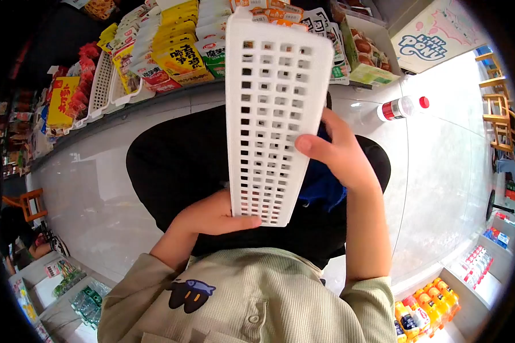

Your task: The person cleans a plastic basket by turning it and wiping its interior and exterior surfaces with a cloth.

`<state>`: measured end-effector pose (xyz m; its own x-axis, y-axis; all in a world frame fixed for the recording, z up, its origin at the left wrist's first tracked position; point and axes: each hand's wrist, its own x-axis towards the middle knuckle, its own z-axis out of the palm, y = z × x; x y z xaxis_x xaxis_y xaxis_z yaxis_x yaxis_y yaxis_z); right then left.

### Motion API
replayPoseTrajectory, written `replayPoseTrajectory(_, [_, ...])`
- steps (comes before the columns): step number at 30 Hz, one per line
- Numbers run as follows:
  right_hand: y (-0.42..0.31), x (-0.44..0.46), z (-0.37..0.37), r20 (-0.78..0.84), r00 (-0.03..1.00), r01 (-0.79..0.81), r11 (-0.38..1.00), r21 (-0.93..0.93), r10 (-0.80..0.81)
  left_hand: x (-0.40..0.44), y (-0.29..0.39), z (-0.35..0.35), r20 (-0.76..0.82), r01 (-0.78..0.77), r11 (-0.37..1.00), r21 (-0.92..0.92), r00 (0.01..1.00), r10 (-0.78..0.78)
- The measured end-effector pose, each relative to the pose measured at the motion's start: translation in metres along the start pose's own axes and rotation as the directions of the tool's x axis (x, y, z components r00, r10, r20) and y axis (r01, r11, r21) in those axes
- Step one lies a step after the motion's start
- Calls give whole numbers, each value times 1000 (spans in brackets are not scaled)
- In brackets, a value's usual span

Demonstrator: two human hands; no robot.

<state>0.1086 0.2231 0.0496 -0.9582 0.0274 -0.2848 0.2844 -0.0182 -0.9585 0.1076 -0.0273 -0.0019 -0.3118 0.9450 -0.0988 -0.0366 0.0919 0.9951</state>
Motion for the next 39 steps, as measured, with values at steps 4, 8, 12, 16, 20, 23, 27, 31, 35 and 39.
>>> replayPoseTrajectory(4, [10,5,6,22,1000,-19,1000,13,18,11,18,1,-208,141,922,-361,952,-227])
replayPoseTrajectory(8, [15,11,11,-74,994,-77,996,39,80,26,19,5,-474,-182,861,-476,877,-77])
replayPoseTrajectory(12, [15,12,5,-270,962,-9,991,132,44,24,14,-5,-528,-295,806,-514,849,-27])
replayPoseTrajectory(16, [3,6,-8,-338,941,94,951,294,11,13,8,-10,-523,-345,627,-698,844,-117])
replayPoseTrajectory(20, [6,6,-14,-372,927,151,962,228,-57,5,2,-13,-541,-378,590,-713,832,-121])
replayPoseTrajectory(23, [8,6,-13,-353,933,153,962,226,-66,4,0,-13,-539,-389,579,-716,836,-103])
replayPoseTrajectory(27, [-2,0,5,-447,874,288,943,165,-188,7,5,-9,-553,-355,676,-646,828,-94])
replayPoseTrajectory(31, [-17,-15,11,-374,894,398,822,408,-248,16,14,-4,-521,-249,767,-591,844,-128])
replayPoseTrajectory(35, [-21,-16,45,-148,965,230,970,79,-216,27,12,12,-575,-179,874,-451,807,-131])
replayPoseTrajectory(39, [5,3,64,-229,900,301,908,-292,-372,31,-1,23,-602,-177,901,-395,791,-108])
